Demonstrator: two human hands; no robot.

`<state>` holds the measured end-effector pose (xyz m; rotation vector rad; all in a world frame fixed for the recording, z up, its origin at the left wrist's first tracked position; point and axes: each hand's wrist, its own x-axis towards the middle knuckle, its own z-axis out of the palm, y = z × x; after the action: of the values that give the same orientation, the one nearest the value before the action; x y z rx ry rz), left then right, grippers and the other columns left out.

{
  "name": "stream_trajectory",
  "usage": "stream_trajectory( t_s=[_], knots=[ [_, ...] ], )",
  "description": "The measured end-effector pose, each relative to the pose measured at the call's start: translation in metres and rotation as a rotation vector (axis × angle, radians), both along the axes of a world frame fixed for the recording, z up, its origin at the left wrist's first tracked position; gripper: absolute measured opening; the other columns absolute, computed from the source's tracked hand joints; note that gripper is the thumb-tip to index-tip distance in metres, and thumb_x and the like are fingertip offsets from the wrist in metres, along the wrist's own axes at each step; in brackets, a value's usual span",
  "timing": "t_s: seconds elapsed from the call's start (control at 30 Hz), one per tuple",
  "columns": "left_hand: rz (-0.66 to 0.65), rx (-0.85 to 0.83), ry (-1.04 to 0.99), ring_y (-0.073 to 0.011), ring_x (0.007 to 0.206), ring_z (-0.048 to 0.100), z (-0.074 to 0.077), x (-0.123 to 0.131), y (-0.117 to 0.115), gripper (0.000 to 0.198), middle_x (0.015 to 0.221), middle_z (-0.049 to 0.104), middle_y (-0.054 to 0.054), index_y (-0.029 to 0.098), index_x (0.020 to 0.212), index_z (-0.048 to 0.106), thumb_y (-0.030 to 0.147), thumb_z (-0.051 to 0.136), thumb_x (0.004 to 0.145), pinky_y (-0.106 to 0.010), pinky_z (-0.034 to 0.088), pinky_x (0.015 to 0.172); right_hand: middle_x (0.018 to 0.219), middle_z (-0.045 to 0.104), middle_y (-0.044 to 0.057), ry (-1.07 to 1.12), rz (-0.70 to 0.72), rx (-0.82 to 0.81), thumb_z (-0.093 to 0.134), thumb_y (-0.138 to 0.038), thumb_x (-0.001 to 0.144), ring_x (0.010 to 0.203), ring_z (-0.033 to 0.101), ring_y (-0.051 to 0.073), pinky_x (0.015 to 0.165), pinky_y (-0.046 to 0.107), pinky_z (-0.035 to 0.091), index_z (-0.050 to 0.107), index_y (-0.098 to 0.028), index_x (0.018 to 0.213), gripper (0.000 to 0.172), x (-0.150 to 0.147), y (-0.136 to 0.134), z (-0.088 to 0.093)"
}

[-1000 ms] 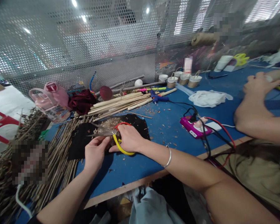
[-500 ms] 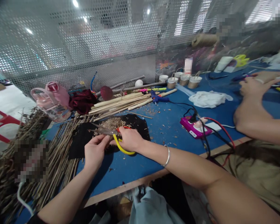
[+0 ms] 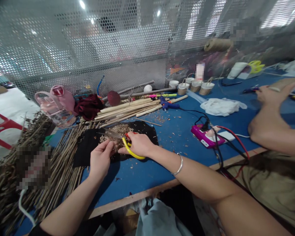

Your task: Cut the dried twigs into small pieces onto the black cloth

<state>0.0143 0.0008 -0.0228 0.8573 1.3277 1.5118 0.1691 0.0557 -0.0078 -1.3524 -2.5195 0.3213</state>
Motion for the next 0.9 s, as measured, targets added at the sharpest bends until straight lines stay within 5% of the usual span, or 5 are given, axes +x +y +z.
stream_trajectory(
  t_s=[0.2,0.43,0.67,0.9],
  knots=[
    [-0.058,0.040,0.089,-0.0155,0.069,0.061,-0.003,-0.002,-0.001,0.029,0.074,0.068,-0.006,0.011,0.084,0.067,0.037,0.060,0.073,-0.027,0.048,0.066,0.088,0.060,0.008,0.044,0.046,0.005,0.062,-0.070,0.053,0.080,0.058,0.022,0.064,0.027,0.037,0.047,-0.018,0.091,0.066,-0.004,-0.005,0.000],
    [-0.098,0.060,0.167,-0.0167,0.075,0.061,-0.001,0.003,-0.004,0.028,0.080,0.068,-0.007,0.012,0.084,0.068,0.037,0.058,0.075,-0.027,0.047,0.071,0.083,0.061,0.006,0.060,0.023,-0.053,0.057,-0.066,0.065,0.073,0.058,0.020,0.059,0.026,0.035,0.045,-0.018,0.092,0.056,-0.007,-0.008,0.000],
    [-0.149,0.038,0.305,-0.0176,0.071,0.061,0.002,0.004,-0.007,0.032,0.075,0.069,-0.007,0.011,0.082,0.071,0.038,0.054,0.077,-0.027,0.046,0.069,0.085,0.058,0.008,0.073,0.015,0.071,0.061,-0.070,0.054,0.079,0.056,0.023,0.066,0.030,0.037,0.046,-0.017,0.089,0.066,-0.007,-0.008,0.000],
    [-0.146,0.090,0.325,-0.0180,0.075,0.061,0.007,0.006,-0.010,0.030,0.079,0.070,-0.006,0.013,0.084,0.071,0.037,0.054,0.078,-0.026,0.045,0.072,0.081,0.060,0.007,0.083,0.006,0.027,0.056,-0.069,0.062,0.072,0.058,0.021,0.060,0.027,0.036,0.044,-0.017,0.091,0.061,-0.009,-0.008,-0.005]
  ],
)
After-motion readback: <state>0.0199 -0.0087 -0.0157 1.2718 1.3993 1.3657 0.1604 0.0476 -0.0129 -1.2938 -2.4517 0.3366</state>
